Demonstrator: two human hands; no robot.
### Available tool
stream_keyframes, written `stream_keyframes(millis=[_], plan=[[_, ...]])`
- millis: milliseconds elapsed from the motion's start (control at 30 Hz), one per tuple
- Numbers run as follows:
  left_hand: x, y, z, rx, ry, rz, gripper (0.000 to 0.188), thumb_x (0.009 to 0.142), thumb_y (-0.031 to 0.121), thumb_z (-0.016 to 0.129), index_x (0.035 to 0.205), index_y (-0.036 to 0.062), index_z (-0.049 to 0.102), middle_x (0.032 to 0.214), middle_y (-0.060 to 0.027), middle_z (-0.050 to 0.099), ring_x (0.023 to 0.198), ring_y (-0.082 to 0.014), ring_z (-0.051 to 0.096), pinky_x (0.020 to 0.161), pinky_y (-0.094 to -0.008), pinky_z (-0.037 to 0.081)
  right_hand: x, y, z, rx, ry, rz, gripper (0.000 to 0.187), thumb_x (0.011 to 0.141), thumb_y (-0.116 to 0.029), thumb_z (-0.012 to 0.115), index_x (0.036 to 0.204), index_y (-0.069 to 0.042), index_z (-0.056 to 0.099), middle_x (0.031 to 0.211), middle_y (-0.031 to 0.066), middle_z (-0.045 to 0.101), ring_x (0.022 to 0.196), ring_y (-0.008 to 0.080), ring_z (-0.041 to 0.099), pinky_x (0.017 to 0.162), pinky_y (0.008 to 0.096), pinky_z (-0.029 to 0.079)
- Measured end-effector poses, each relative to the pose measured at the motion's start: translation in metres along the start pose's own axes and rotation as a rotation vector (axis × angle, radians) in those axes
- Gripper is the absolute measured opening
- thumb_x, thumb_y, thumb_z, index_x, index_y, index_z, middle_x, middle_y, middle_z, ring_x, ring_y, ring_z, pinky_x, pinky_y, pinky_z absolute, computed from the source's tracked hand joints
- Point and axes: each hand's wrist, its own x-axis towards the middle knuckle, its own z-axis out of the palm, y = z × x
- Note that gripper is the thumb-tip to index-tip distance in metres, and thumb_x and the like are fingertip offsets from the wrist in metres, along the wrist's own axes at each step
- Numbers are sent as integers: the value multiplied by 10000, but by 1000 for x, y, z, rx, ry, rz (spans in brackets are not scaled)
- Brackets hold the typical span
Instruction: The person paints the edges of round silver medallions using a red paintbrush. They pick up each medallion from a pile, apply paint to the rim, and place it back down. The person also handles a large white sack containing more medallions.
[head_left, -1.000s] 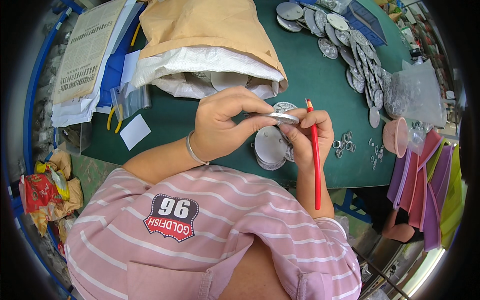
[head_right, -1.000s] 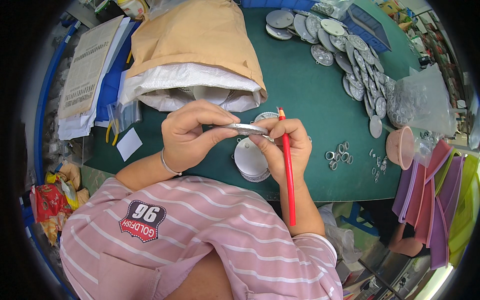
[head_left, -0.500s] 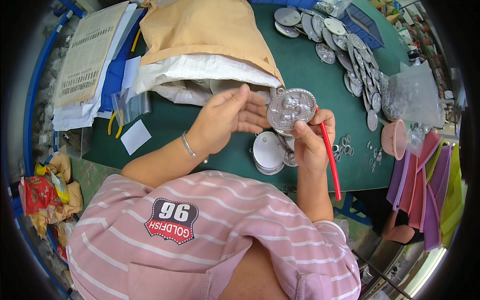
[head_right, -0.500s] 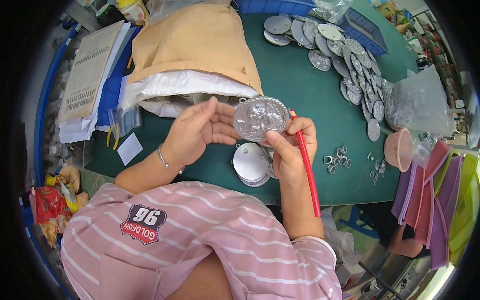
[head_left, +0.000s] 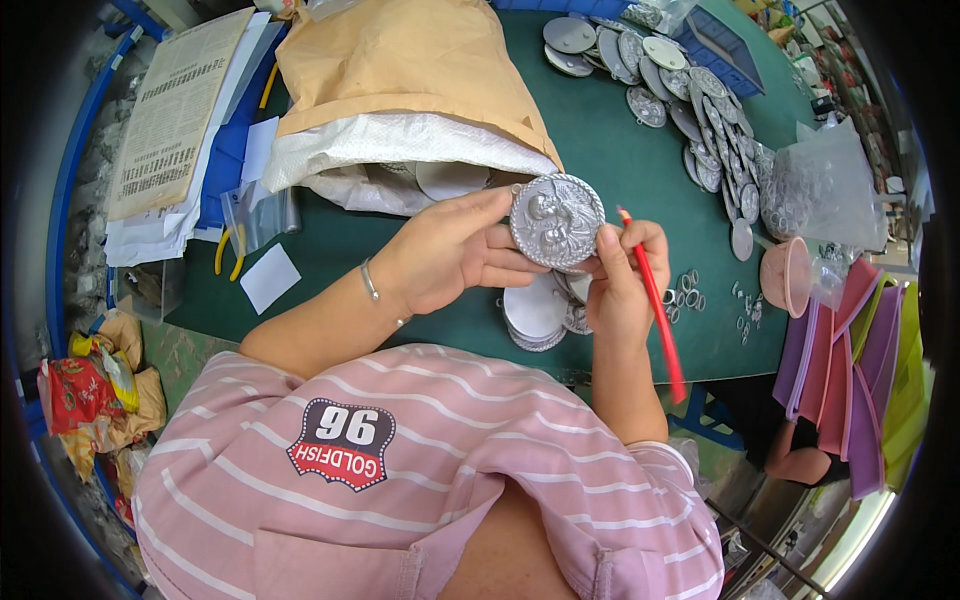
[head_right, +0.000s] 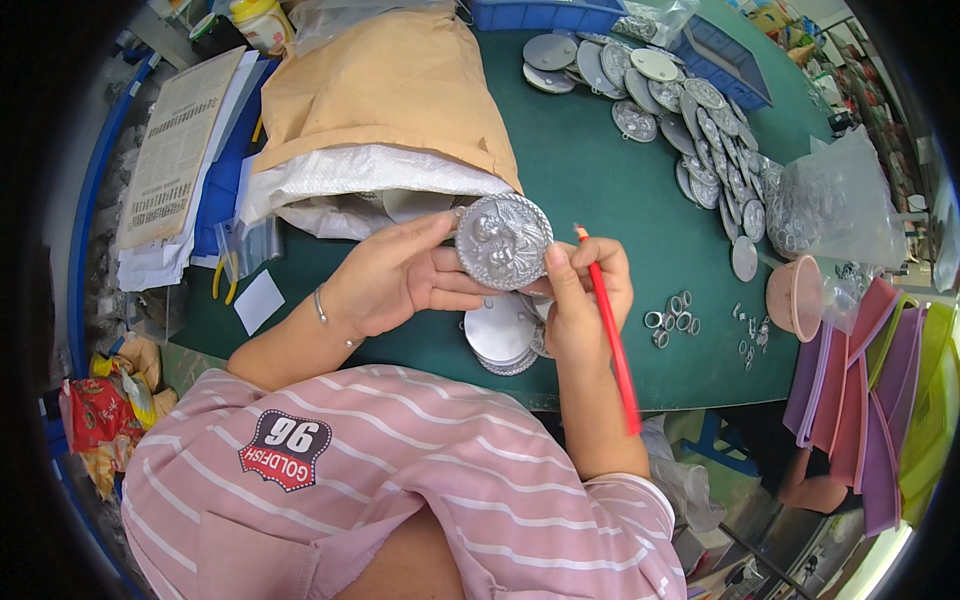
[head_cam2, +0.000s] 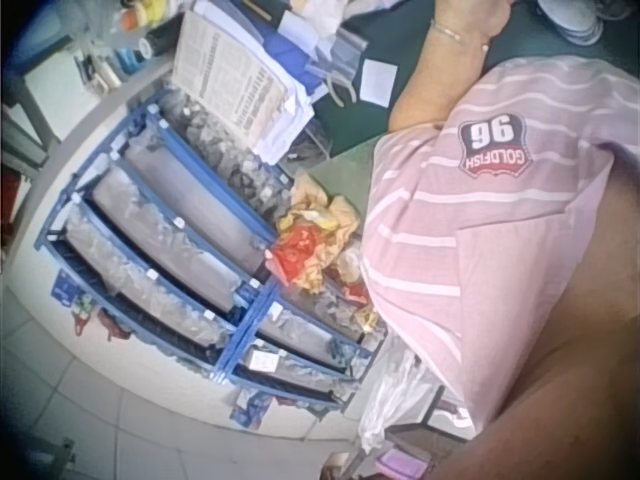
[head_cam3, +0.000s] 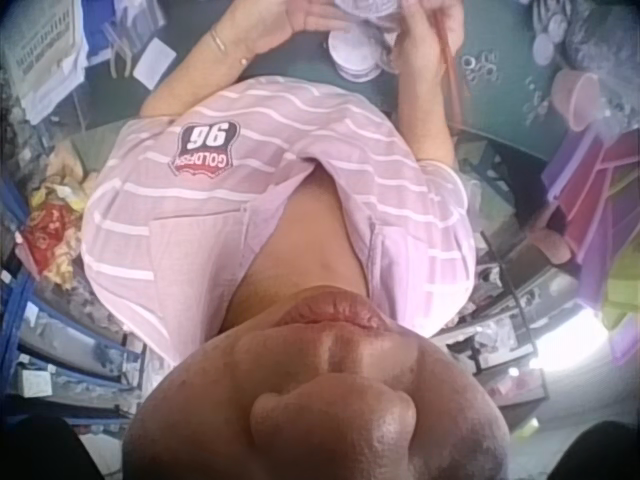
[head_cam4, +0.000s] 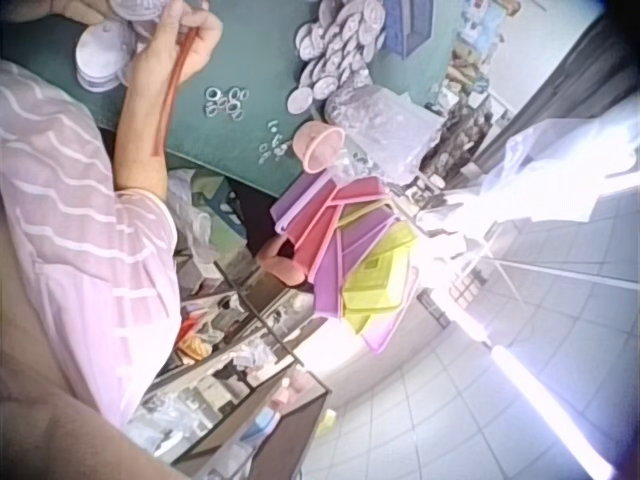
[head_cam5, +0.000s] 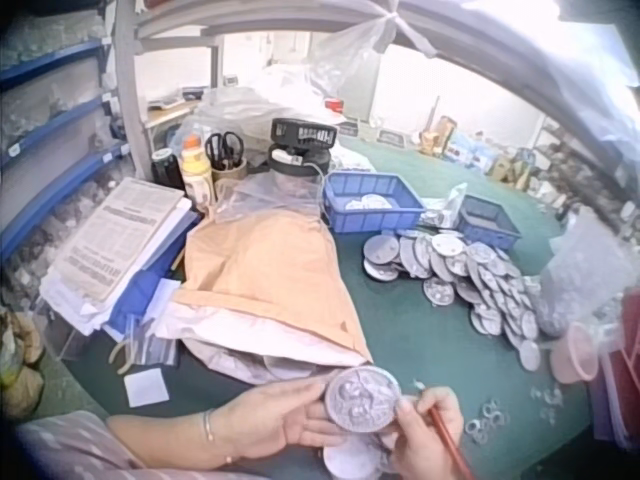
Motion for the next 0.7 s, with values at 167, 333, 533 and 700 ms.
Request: stream_keyframes(millis=[167, 333, 533, 700], plan=[[8, -8, -8, -310, -98, -66, 690, 911, 563, 315, 1315, 5, 353, 1297, -203, 435, 1182, -302, 472, 968, -482, 387, -4, -9, 3, -518, -520, -393, 211, 813, 19, 632, 792, -30, 428, 887, 199, 657, 723, 205, 634, 690, 291, 492], [5, -13, -7, -471, -167, -84, 734, 905, 595, 266, 1338, 8, 343, 1365, -163, 378, 1258, -320, 380, 992, -578, 294, -4, -11, 5, -267, -178, -231, 193, 845, 40, 561, 809, -46, 392, 845, 214, 649, 718, 197, 619, 676, 308, 505], [3, -16, -11, -513, -151, -71, 666, 921, 563, 251, 1303, 36, 387, 1302, -138, 448, 1226, -313, 422, 998, -551, 313, 4, -12, -5, -123, -20, -148, 181, 850, 27, 556, 825, -60, 399, 820, 208, 644, 653, 179, 613, 627, 282, 509], [-1, -19, -5, -200, 94, 100, 479, 919, 282, 435, 1312, 21, 355, 1297, -148, 444, 1148, -328, 490, 846, -503, 462, 5, -13, -13, -132, 14, -123, 178, 851, 17, 560, 822, -61, 403, 828, 206, 644, 659, 172, 617, 612, 272, 504]])
